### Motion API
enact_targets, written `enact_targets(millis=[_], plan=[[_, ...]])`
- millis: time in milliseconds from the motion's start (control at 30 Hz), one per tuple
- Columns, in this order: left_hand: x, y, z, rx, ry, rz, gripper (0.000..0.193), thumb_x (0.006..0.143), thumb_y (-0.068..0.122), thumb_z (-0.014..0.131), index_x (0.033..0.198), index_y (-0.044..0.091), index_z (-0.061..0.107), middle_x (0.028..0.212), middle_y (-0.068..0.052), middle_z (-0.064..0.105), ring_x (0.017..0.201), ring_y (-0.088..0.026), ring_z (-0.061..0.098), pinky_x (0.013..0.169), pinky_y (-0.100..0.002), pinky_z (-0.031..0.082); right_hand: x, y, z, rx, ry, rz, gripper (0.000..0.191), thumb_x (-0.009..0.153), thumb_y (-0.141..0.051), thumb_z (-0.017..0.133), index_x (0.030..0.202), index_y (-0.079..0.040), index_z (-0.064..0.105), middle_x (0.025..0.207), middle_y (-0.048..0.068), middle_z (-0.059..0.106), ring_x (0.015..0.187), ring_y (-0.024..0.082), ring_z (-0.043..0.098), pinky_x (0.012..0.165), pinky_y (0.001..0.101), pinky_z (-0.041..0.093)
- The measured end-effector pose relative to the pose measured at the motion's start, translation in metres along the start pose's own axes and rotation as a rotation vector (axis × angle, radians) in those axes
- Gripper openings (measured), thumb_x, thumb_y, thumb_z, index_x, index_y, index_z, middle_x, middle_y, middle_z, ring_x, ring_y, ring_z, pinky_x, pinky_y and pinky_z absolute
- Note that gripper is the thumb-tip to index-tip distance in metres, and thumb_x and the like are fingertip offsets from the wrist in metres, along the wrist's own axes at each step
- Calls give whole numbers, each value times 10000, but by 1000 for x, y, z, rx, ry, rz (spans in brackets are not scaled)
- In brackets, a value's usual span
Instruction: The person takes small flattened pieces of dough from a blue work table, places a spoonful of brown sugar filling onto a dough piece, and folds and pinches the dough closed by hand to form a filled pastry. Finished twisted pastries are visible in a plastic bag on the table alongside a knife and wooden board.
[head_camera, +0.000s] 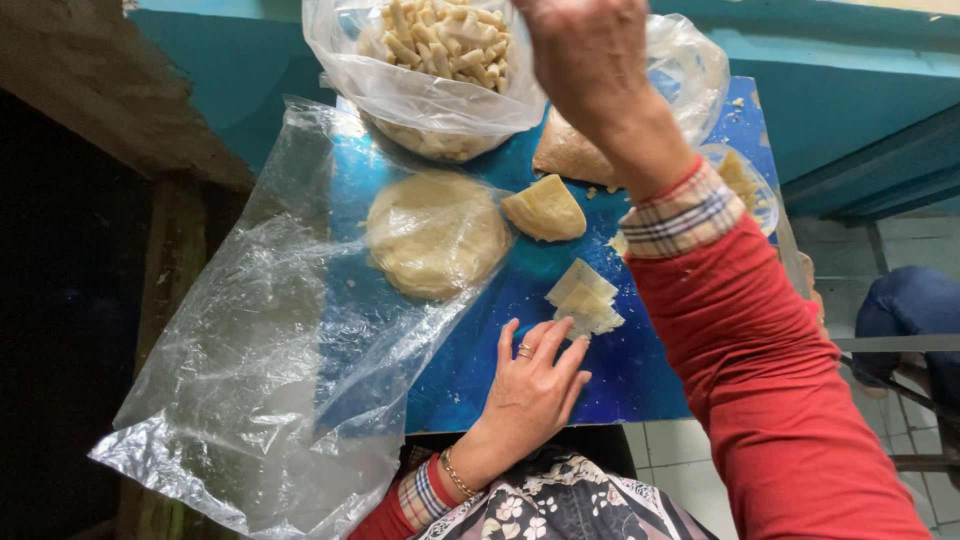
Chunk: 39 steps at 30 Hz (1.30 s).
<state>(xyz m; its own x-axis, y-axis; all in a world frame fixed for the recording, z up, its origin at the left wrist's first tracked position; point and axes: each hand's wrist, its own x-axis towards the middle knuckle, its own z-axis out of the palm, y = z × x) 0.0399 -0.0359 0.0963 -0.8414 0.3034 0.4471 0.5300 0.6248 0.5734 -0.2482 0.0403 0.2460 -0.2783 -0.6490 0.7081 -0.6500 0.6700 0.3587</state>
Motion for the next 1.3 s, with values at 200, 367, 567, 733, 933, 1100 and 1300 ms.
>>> enact_targets(millis=[200,367,567,733,933,1100,1300], plan=[[0,-8,5,69,-21,7,448,931,265,687,1303,26,612,1445,-215,526,1345,-339,490,1131,-708,224,-90,83,-23,-158,-404,199,184,1004,-346,688,977,-178,757,879,70,683,832,266,683,685,409,512],[3,-9,8,49,-41,-4,437,938,261,682,1301,30,606,1445,-211,521,1348,-341,484,1134,-717,218,-146,98,6,-101,-911,470,344,932,-553,699,989,-240,828,966,121,720,922,370,695,736,538,525],[6,-6,7,30,-43,-22,396,944,244,685,1280,47,618,1429,-182,536,1340,-323,496,1130,-714,229,-162,108,31,79,-977,551,273,948,-437,710,1056,-198,788,1024,120,754,982,349,700,824,511,530],[7,-3,8,40,-43,-25,386,943,233,691,1276,49,626,1414,-174,545,1321,-322,505,1122,-706,248,-163,115,51,68,-805,519,164,981,-329,701,1062,-217,789,984,118,751,915,352,708,784,514,530],[6,0,9,47,-35,-31,378,935,230,694,1268,61,630,1405,-158,554,1313,-313,515,1124,-701,248,-160,114,76,310,-587,589,139,1009,-276,693,1074,-199,789,967,77,765,884,275,732,797,419,552],[6,2,8,65,-21,-26,375,931,232,695,1263,69,630,1402,-150,556,1311,-309,516,1126,-699,245,-166,111,73,400,-702,531,210,946,-172,682,1110,-153,811,916,124,733,796,301,684,705,415,533],[6,5,8,77,-16,-13,355,937,228,694,1247,67,628,1387,-154,555,1303,-313,516,1123,-694,251,-187,142,25,433,-492,830,235,969,-146,605,1058,-114,821,842,58,764,748,103,713,722,282,562]])
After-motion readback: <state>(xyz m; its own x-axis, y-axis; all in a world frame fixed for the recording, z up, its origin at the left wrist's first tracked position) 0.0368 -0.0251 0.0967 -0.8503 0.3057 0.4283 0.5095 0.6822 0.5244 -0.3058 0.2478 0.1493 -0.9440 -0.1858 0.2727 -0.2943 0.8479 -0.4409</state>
